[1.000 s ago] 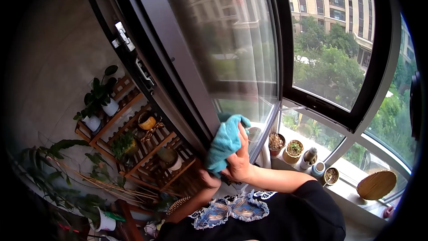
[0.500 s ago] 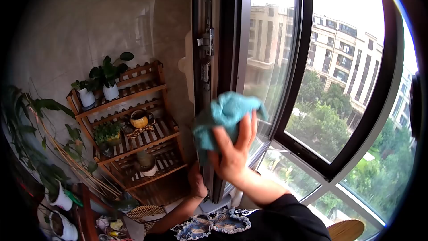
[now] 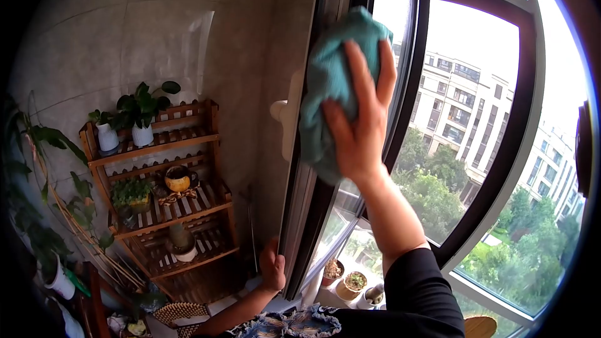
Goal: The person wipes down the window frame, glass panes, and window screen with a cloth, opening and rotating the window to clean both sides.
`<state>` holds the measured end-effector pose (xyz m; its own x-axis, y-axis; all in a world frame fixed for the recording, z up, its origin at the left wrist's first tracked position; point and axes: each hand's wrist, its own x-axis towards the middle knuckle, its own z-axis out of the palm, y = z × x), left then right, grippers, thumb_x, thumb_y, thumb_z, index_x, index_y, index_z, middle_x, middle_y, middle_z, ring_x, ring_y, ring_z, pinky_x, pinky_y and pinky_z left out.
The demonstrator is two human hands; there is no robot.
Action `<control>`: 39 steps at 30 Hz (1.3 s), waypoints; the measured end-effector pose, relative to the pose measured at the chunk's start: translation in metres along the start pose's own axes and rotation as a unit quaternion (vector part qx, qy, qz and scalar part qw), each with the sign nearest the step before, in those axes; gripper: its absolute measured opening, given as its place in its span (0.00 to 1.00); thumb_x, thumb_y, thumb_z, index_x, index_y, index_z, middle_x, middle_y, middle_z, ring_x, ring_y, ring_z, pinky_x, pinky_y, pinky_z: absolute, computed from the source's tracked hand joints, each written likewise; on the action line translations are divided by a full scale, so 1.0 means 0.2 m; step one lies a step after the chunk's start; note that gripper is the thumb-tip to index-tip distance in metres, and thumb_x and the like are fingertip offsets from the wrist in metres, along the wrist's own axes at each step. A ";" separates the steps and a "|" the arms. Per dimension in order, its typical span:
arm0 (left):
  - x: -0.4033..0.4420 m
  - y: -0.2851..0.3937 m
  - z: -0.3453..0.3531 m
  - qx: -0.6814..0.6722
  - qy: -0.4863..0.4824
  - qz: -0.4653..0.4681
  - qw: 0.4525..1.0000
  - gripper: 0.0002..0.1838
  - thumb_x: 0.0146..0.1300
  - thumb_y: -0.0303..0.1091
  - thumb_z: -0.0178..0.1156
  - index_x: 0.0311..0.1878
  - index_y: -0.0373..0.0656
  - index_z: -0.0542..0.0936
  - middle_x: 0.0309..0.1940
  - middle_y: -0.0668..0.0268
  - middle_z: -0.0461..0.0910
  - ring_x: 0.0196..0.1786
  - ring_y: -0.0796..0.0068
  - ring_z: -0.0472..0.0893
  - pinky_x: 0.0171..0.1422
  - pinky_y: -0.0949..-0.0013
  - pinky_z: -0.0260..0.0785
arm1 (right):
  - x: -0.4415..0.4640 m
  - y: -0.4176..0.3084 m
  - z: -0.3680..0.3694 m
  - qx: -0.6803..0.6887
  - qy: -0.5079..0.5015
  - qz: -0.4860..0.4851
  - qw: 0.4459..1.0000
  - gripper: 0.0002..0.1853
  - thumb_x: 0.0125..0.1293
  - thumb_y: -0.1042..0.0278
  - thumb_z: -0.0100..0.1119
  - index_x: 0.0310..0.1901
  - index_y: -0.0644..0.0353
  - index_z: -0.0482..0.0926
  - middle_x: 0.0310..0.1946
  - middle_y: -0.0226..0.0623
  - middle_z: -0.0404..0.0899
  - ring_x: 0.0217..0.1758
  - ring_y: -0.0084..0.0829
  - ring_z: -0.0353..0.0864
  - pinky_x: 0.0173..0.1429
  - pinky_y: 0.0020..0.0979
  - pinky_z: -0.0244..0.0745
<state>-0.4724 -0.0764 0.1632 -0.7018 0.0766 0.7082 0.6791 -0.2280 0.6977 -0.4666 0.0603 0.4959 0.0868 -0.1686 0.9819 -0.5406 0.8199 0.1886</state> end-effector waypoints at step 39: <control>-0.02 0.04 0.04 0.030 -0.009 0.020 0.999 0.27 0.77 0.55 0.51 0.57 0.38 0.77 0.44 0.54 0.82 0.47 0.57 0.83 0.55 0.62 0.72 | 0.59 0.18 0.00 0.078 0.046 -0.071 0.993 0.35 0.62 0.79 0.59 0.73 0.55 0.71 0.74 0.48 0.63 0.80 0.46 0.59 0.82 0.37 0.54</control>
<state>-0.4625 -0.0707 0.1662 -0.6697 0.0859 0.7377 0.7194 -0.1719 0.6730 -0.4750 0.0693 0.6189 0.2430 -0.2199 0.9448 -0.6408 0.6948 0.3265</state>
